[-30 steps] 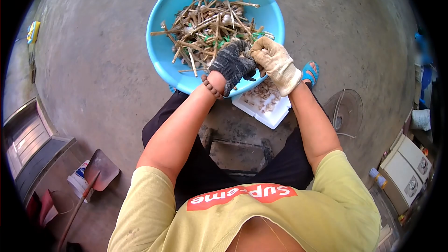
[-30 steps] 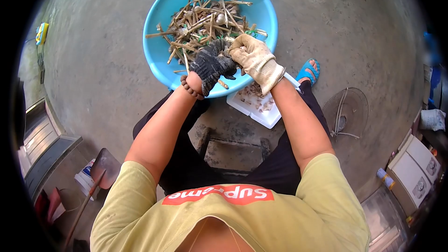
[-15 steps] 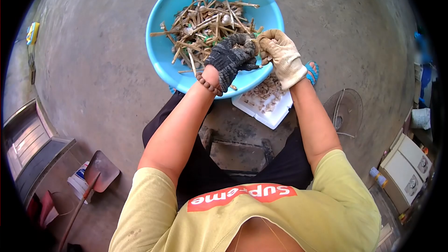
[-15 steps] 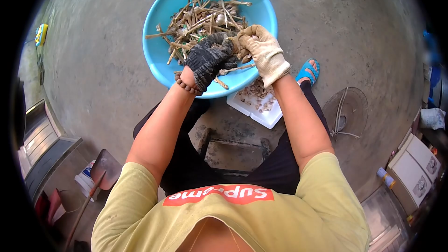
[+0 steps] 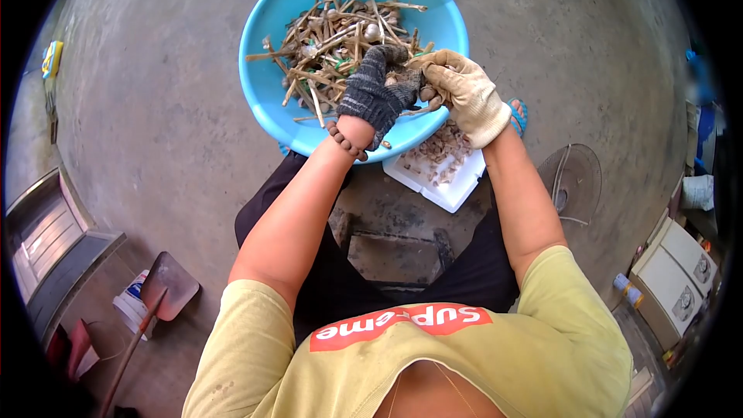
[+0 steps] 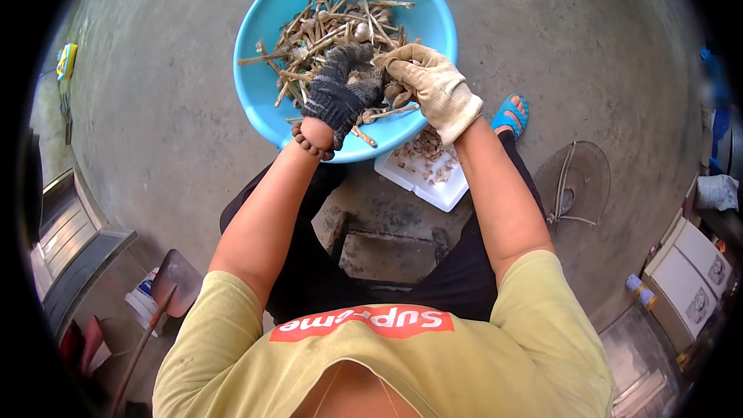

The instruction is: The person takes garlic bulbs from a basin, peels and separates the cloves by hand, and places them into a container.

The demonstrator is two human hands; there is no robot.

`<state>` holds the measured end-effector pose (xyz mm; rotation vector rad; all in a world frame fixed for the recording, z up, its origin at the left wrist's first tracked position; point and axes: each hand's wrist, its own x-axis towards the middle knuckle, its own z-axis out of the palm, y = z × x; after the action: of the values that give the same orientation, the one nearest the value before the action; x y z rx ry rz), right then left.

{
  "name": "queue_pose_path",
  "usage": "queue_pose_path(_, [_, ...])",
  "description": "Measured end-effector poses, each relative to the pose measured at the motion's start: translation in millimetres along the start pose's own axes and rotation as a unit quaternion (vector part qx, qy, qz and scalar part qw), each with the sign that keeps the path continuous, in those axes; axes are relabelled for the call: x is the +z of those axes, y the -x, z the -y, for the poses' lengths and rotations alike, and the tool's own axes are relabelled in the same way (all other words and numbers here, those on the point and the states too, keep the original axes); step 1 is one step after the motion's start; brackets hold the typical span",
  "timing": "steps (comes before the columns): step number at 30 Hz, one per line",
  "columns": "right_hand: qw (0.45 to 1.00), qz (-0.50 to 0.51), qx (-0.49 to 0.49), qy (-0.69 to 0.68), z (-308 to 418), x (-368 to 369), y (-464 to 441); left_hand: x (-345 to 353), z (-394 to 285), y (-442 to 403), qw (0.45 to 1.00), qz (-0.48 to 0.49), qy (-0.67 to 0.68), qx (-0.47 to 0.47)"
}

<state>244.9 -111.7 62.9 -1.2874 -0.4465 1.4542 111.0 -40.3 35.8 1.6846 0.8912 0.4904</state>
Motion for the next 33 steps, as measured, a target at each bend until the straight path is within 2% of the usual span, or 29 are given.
queue_pose_path(7, [0.995, -0.047, 0.052, -0.065, -1.7, -11.8, -3.4, -2.9, -10.8, 1.3, 0.999, 0.031, 0.006, 0.015])
queue_pose_path(9, [0.998, -0.059, 0.017, 0.022, -4.6, -11.2, -5.8, -2.3, -15.4, -1.3, 0.988, 0.06, 0.088, -0.109])
queue_pose_path(10, [0.998, -0.059, 0.016, 0.022, -4.4, -8.8, -5.7, -2.3, -14.6, -1.8, 0.988, 0.06, 0.088, -0.109])
queue_pose_path(12, [0.982, -0.113, 0.0, 0.149, -2.6, -2.9, -4.3, -2.6, -11.4, -2.7, 0.952, 0.077, 0.245, -0.165])
queue_pose_path(13, [0.971, -0.121, 0.012, 0.205, -2.3, -3.5, -5.3, -3.1, -10.9, -2.6, 0.953, 0.078, 0.244, -0.163])
queue_pose_path(14, [0.971, -0.121, 0.011, 0.205, -5.2, -4.7, -6.6, -3.8, -10.7, -1.8, 0.94, 0.074, 0.287, -0.171])
queue_pose_path(16, [0.944, -0.174, -0.099, 0.262, -11.5, -5.7, -9.0, -4.3, -11.3, -2.3, 0.925, 0.072, 0.33, -0.177])
queue_pose_path(18, [0.939, -0.198, -0.136, 0.248, -6.7, -3.0, -8.9, -4.5, -12.8, -4.2, 0.908, 0.037, 0.358, -0.212])
queue_pose_path(19, [0.949, -0.186, -0.137, 0.212, 0.4, 0.6, -4.8, -4.4, -5.7, -4.1, 0.956, 0.043, 0.264, -0.121])
queue_pose_path(20, [0.959, -0.175, -0.139, 0.176, 6.9, 4.7, -0.3, -4.6, -2.1, -4.4, 0.956, 0.041, 0.264, -0.12])
queue_pose_path(21, [0.963, -0.14, -0.113, 0.2, 10.5, 8.2, 3.6, -4.4, 0.3, -4.5, 0.964, 0.037, 0.245, -0.095])
queue_pose_path(23, [0.961, -0.106, -0.126, 0.222, -3.9, 7.3, -1.3, -1.6, 10.1, -4.2, 0.971, 0.034, 0.226, -0.07])
queue_pose_path(25, [0.962, -0.076, -0.132, 0.226, -8.5, 10.9, -2.2, 2.2, 18.9, -3.3, 0.967, 0.026, 0.246, 0.068])
queue_pose_path(26, [0.962, -0.076, -0.131, 0.227, -7.0, 10.9, -0.6, 2.2, 24.0, -3.7, 0.967, 0.026, 0.246, 0.067])
queue_pose_path(28, [0.989, -0.048, -0.078, 0.119, -4.4, 10.6, 1.0, -2.1, 25.9, -4.7, 0.986, 0.067, 0.133, 0.075])
queue_pose_path(29, [0.989, -0.047, -0.077, 0.119, -6.0, 10.1, 1.0, -2.9, 26.2, -4.2, 0.986, 0.067, 0.133, 0.075])
queue_pose_path(31, [0.985, -0.045, -0.084, 0.141, -10.2, 9.5, 0.0, -6.1, 19.6, -3.9, 0.992, 0.09, 0.088, -0.018])
queue_pose_path(32, [0.985, -0.045, -0.084, 0.141, -10.7, 10.5, 0.4, -7.0, 15.6, -3.0, 0.992, 0.091, 0.088, -0.018])
queue_pose_path(33, [0.984, -0.055, -0.089, 0.142, -11.0, 12.5, 1.5, -9.0, 6.9, -1.9, 0.977, 0.094, 0.172, -0.09])
